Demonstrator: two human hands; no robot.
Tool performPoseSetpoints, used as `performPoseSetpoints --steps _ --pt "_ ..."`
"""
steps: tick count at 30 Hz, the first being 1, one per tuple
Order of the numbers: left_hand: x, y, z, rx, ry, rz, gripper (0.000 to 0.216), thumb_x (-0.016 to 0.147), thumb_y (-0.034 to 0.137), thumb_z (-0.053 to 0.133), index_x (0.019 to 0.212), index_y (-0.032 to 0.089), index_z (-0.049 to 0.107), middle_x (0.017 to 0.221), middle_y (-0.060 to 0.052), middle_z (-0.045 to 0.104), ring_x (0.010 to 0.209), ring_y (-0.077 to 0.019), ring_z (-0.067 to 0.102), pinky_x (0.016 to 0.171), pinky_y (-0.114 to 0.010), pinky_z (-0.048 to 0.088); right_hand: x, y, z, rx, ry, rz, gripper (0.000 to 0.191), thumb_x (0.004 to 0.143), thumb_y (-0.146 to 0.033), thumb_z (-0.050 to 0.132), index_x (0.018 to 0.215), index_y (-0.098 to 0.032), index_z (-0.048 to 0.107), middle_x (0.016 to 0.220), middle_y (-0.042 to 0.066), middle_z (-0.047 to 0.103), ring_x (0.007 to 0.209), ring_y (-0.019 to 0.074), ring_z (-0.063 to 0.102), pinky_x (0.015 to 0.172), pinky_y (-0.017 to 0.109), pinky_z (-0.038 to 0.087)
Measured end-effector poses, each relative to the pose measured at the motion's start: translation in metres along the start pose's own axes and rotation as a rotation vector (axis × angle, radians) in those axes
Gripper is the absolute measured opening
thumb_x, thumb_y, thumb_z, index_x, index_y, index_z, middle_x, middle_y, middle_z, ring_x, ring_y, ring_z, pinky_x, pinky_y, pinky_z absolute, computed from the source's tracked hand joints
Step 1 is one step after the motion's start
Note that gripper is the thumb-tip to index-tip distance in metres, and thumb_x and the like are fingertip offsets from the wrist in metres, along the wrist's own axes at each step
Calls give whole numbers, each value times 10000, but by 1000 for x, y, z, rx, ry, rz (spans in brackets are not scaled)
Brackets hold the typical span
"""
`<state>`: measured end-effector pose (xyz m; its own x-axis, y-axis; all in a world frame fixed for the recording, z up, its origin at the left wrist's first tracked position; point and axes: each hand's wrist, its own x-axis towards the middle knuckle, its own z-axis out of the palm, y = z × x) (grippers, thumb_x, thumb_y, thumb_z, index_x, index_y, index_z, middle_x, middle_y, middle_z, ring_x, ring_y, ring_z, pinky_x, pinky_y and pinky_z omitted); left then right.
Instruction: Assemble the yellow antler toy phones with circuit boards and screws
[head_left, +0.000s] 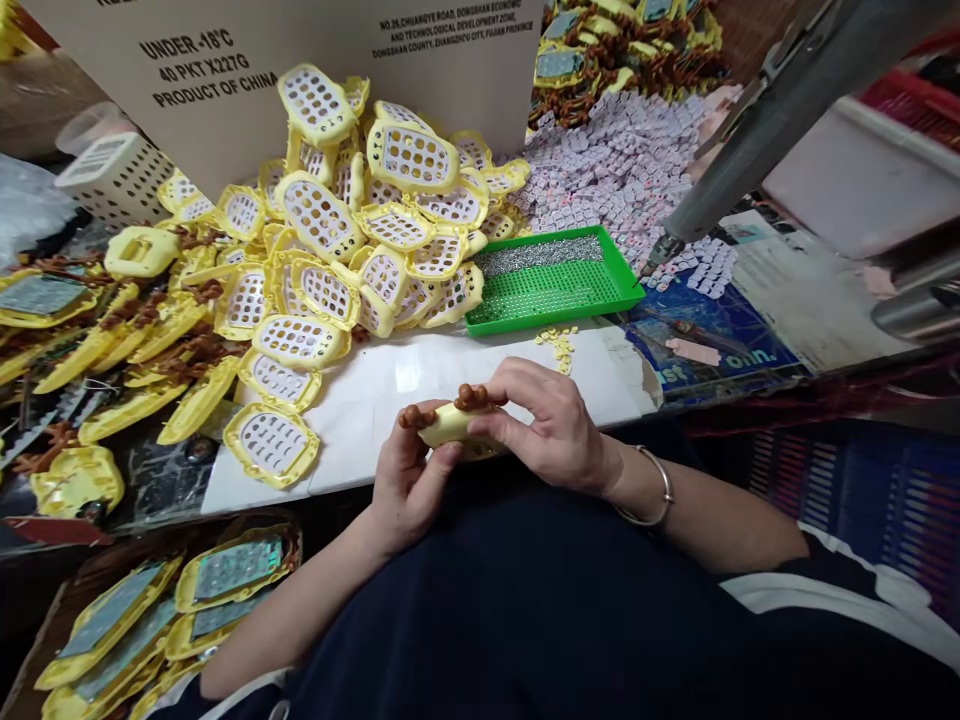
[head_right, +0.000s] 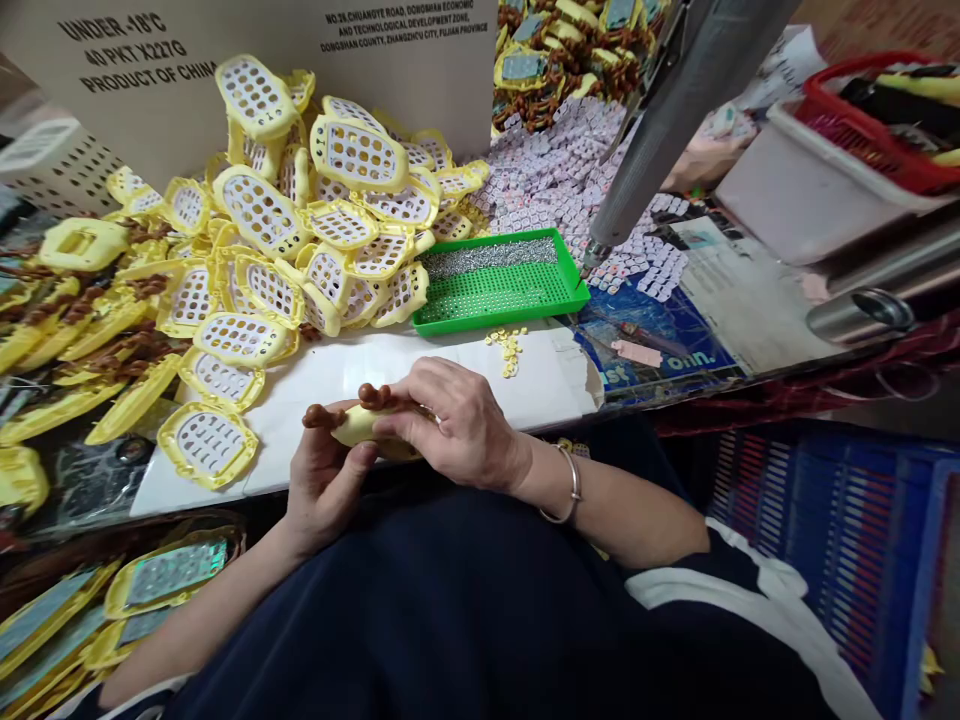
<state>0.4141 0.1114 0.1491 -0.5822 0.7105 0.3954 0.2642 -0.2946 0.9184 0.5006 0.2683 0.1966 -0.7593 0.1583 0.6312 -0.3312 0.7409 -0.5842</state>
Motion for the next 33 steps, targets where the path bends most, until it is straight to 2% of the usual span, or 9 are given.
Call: performPoseSetpoints --steps 4,9,13,19,23,26,29,31,33 --pt "2 -11 6 -122 76 -30 261 903 224 605 1152 300 591 1083 -1 633 1000 -118 628 881 -221 510 2 6 1 81 -7 44 195 894 -317 619 954 -135 650 835 47 684 775 119 628 723 244 517" --pt "9 -19 6 -423 191 -132 292 848 325 685 1112 433 619 1205 58 617 1095 -110 589 978 -251 475 -5 6 1 26 37 80 390 826 -430 666 1067 -125 641 954 86 686 897 151 633 805 281 533" --pt "13 -17 7 -508 208 -187 264 807 322 731 1038 432 668 1205 73 616 1061 -97 599 967 -229 480 -8 2 1 -43 21 50 336 857 -358 652 1072 -100 649 926 93 697 837 148 626 764 277 532" --pt "15 -20 12 -581 144 -183 342 839 318 694 1126 489 622 1210 83 598 1156 -126 589 1020 -276 457 -5 5 5 -199 117 -69 223 904 -285 597 900 -73 666 718 72 650 658 142 566 620 271 500" --pt "15 -24 10 -407 191 -185 321 862 331 667 1159 426 592 1217 44 608 1163 -125 571 986 -262 467 -4 13 5 -108 51 45 273 914 -359 577 953 -104 669 782 66 668 718 135 603 671 261 518" --pt "18 -20 10 -236 202 -145 303 856 358 666 1144 327 577 1171 -2 630 1088 -147 601 928 -281 501 -8 21 9 153 28 287 312 881 -427 613 980 -136 659 873 61 692 794 129 647 708 240 539" --pt "24 -9 11 -74 150 -116 378 856 419 643 1173 238 543 1106 -53 655 979 -171 636 849 -283 529 -16 30 16 442 68 480 378 858 -511 611 993 -159 637 884 49 699 841 141 673 734 249 559" --pt "28 -1 10 71 94 -122 345 892 385 588 1172 191 534 1044 -66 671 910 -163 642 794 -261 531 -20 34 17 418 136 474 393 856 -525 606 1052 -185 614 947 56 688 891 154 667 783 282 561" --pt "30 6 6 236 3 -91 286 915 295 544 1169 165 536 1017 -65 686 875 -149 646 778 -242 520 -20 35 12 207 253 337 432 852 -497 624 1175 -215 572 1114 93 639 1028 182 626 886 340 537"
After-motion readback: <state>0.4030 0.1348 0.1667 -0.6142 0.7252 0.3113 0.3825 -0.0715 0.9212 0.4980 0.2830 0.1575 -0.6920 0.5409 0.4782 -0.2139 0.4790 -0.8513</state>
